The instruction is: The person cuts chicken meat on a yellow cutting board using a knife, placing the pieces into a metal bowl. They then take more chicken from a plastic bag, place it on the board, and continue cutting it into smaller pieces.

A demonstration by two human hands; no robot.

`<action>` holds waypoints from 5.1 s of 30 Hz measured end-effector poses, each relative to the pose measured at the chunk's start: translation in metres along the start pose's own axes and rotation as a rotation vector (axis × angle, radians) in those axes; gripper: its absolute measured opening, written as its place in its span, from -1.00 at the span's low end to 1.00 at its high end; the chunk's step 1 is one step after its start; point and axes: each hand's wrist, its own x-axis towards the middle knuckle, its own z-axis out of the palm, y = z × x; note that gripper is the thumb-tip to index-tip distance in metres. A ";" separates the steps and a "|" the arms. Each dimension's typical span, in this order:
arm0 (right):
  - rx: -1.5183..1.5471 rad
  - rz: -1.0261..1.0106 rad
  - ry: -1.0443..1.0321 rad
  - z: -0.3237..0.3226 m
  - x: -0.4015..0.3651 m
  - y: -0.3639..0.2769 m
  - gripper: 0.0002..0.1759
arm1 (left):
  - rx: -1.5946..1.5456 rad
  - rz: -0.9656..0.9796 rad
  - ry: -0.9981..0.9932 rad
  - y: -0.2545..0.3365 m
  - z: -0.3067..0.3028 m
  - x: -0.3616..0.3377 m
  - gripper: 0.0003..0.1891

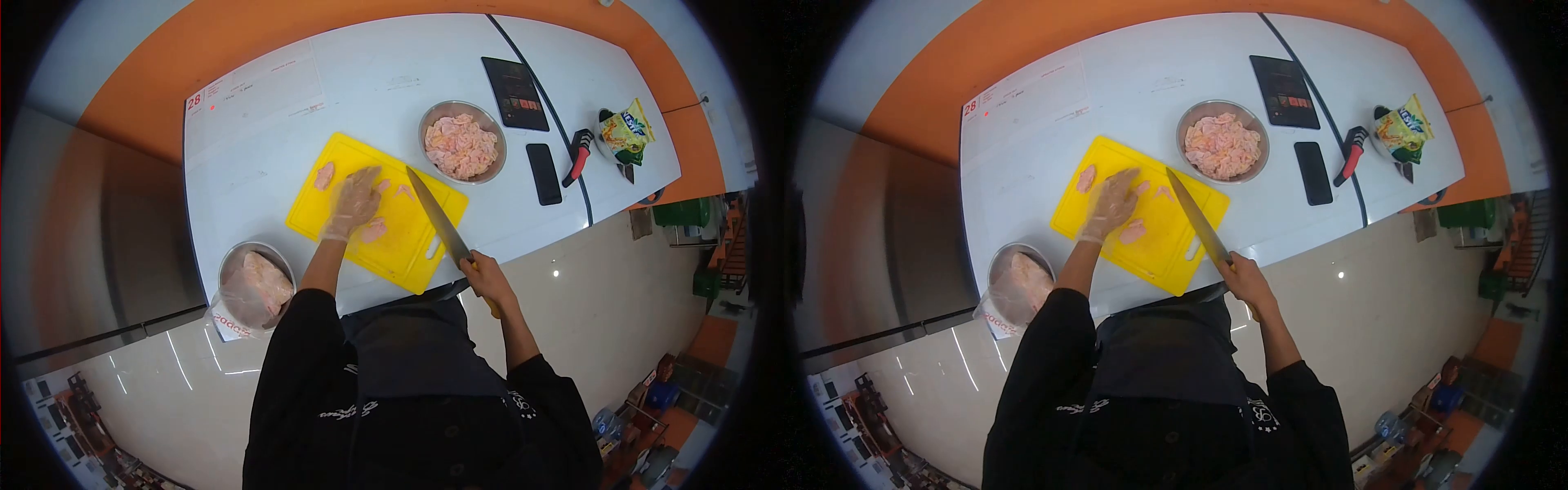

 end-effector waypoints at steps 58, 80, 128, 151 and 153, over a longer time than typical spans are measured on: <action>0.070 -0.125 0.132 0.022 -0.031 -0.010 -0.66 | -0.125 -0.548 -0.012 -0.032 -0.052 0.003 -0.73; -0.267 -0.227 0.173 0.071 0.001 -0.033 -0.70 | -0.292 -0.522 -0.150 0.065 -0.018 -0.069 -0.83; -0.253 -0.183 -0.049 0.076 -0.007 -0.009 -0.66 | -0.812 -0.768 0.046 0.020 -0.025 -0.058 -0.80; -0.357 -0.089 -0.097 0.079 -0.008 -0.027 -0.61 | -0.321 -0.546 0.078 -0.031 -0.072 -0.045 -0.84; -0.331 -0.095 -0.110 0.078 -0.006 -0.024 -0.60 | -0.318 -0.559 -0.075 -0.036 -0.072 -0.038 -0.84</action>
